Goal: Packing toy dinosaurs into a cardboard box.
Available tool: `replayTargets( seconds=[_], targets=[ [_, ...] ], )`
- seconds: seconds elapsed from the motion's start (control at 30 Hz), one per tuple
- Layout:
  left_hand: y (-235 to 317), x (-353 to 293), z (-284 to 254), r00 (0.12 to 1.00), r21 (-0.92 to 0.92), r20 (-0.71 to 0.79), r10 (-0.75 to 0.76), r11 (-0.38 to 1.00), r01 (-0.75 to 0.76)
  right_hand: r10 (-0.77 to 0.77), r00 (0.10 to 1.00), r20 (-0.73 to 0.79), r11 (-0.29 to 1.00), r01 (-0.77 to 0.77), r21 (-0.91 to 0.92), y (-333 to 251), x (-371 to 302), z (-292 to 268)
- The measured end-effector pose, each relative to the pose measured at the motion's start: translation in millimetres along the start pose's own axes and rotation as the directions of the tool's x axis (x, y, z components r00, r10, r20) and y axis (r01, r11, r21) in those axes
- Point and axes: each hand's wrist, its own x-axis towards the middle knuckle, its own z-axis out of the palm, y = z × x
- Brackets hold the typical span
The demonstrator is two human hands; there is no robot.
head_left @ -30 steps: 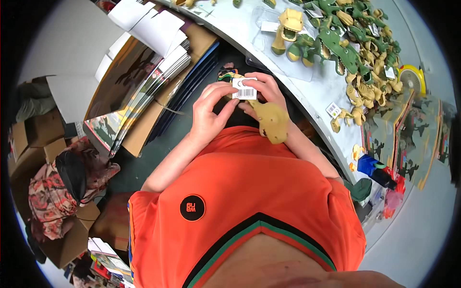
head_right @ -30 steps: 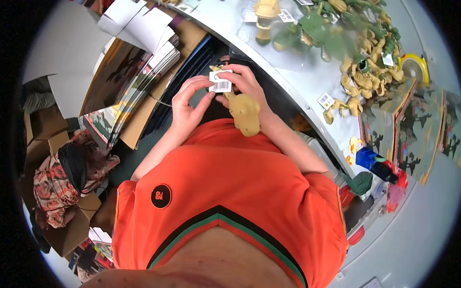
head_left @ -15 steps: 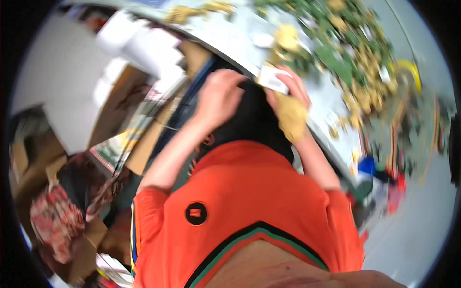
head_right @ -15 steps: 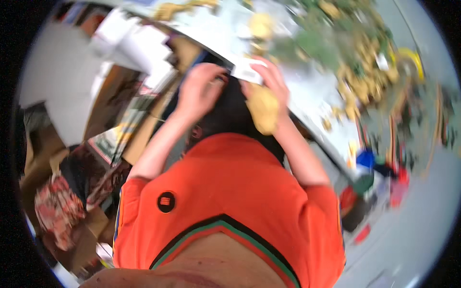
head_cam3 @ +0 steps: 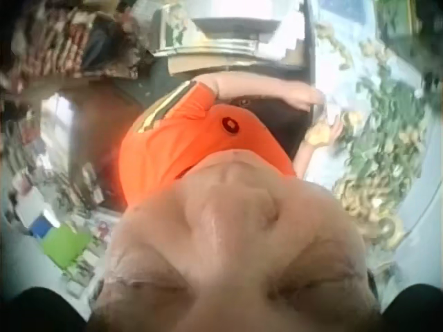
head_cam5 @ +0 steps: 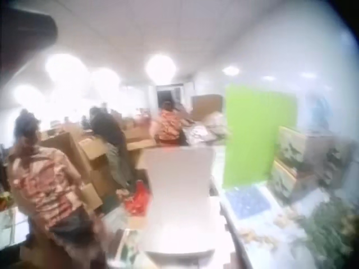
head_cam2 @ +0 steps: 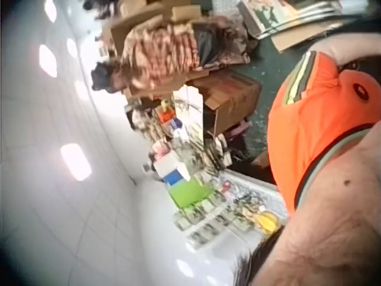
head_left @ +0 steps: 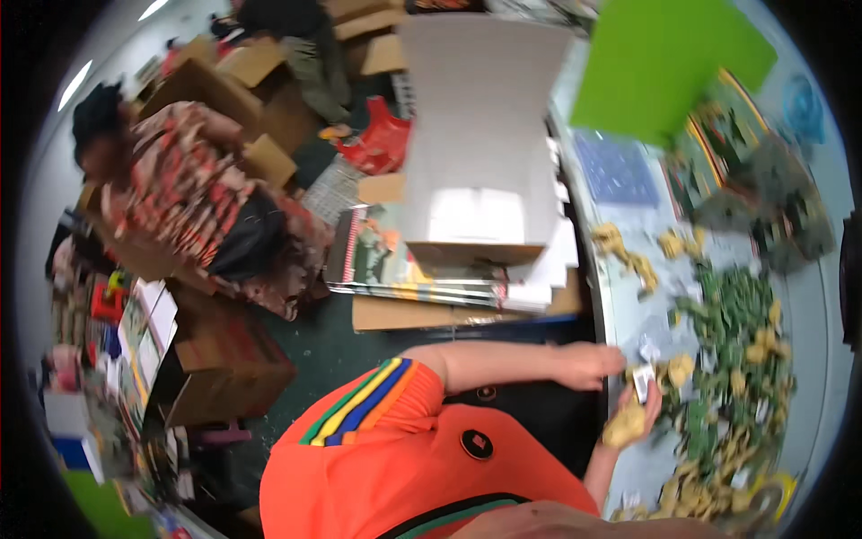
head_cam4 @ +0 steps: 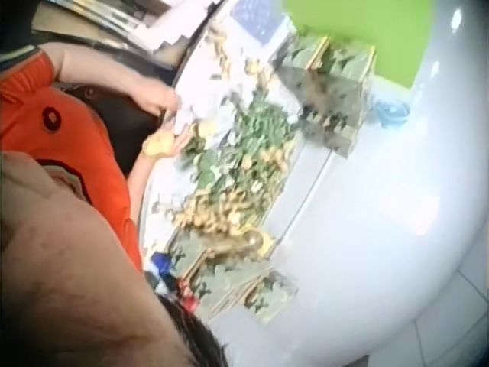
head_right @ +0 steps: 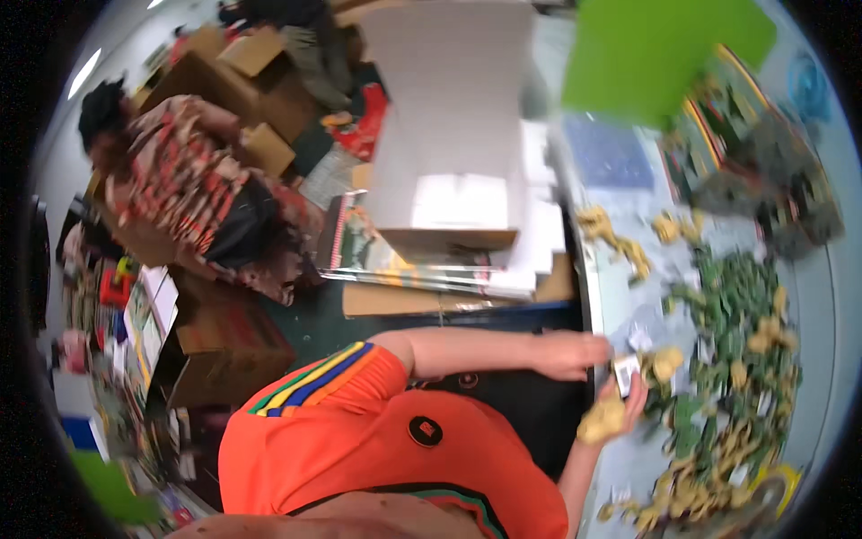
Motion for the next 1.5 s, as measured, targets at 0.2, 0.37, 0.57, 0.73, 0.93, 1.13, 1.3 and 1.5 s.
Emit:
replayTargets(
  seconds=[0.2,0.37,0.57,0.73,0.93,1.13,1.3,1.5],
  targets=[
    [-5,-3,-39,0.990,0.145,0.011,-0.144,0.979,0.141,0.017,0.996,0.086,0.998,-0.023,0.066,-7,18,26],
    [-13,0,-31,0.999,0.083,-0.019,-0.045,0.995,0.047,0.118,0.991,0.060,0.992,-0.121,0.037,-10,26,25],
    [-10,-5,-22,0.993,0.063,0.002,-0.119,0.991,0.119,0.225,0.964,0.145,0.974,-0.226,-0.009,-18,25,17],
    [-11,-7,-24,0.993,0.069,-0.014,-0.114,0.991,0.115,0.133,0.989,0.059,0.990,-0.135,0.031,-12,22,27],
    [-12,-7,-24,0.995,0.091,-0.053,-0.079,0.992,0.084,0.142,0.987,0.081,0.990,-0.142,-0.005,-10,19,34],
    [-3,2,-37,0.964,-0.064,0.036,-0.263,0.962,0.265,0.164,0.978,0.129,0.987,-0.163,-0.017,-6,24,34],
    [-55,52,-44,0.973,0.007,-0.181,-0.146,0.989,0.150,0.176,0.974,0.140,0.984,-0.170,-0.054,-9,22,33],
    [-73,112,-63,0.960,0.216,0.243,-0.139,0.973,0.086,0.218,0.964,0.153,0.976,-0.216,-0.034,-13,24,33]
  ],
)
